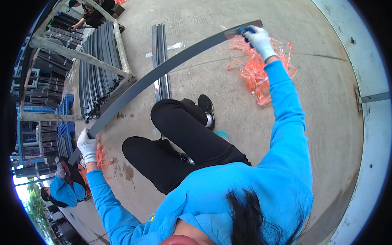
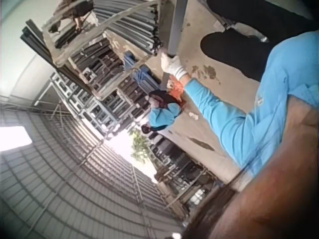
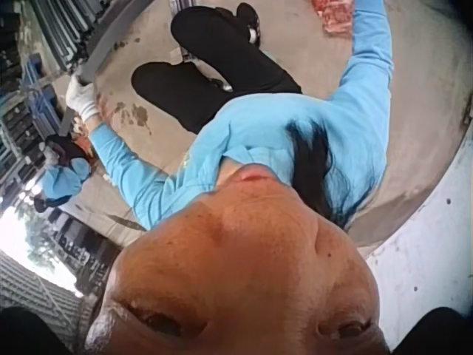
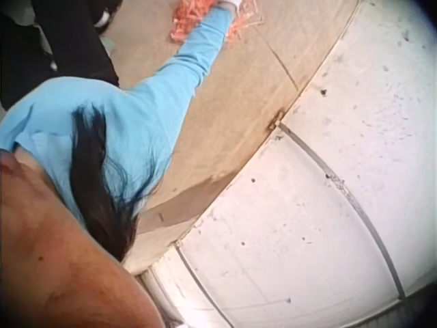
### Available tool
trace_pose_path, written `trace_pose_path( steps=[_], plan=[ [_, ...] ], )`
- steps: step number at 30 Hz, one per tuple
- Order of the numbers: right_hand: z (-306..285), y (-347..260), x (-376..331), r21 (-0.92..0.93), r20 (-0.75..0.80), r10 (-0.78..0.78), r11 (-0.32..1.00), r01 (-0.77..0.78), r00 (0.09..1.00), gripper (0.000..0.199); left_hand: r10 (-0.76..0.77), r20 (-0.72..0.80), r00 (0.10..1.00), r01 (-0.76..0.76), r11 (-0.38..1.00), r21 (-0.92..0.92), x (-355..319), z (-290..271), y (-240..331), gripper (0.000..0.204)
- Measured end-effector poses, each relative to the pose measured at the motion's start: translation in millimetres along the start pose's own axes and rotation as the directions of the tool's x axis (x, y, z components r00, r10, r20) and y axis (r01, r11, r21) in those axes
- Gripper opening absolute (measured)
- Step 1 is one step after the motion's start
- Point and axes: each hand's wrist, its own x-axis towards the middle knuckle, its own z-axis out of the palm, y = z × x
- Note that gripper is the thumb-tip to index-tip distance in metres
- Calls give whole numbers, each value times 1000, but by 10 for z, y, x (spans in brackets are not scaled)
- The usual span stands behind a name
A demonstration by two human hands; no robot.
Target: Removing protective plastic wrap and adhesive tape from industrial metal profiles.
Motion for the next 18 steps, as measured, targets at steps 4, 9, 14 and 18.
trace_pose_path(
  steps=[4,9,14,18],
  plan=[
    [-896,403,280,-139,-231,38,988,-71,972,18,2,3,1000,-1,999,-54,-338,145,-451,31],
    [-1822,1047,523,83,-602,213,975,-205,770,14,18,198,980,-19,1000,2,-1017,279,-1330,44],
    [-2488,1310,293,53,-748,182,975,-215,638,11,-236,275,932,232,972,47,-1247,-187,-1424,36],
    [-2925,1294,-35,216,-576,148,976,-25,804,18,-414,353,839,333,904,270,-1526,-616,-1356,19]
  ],
)
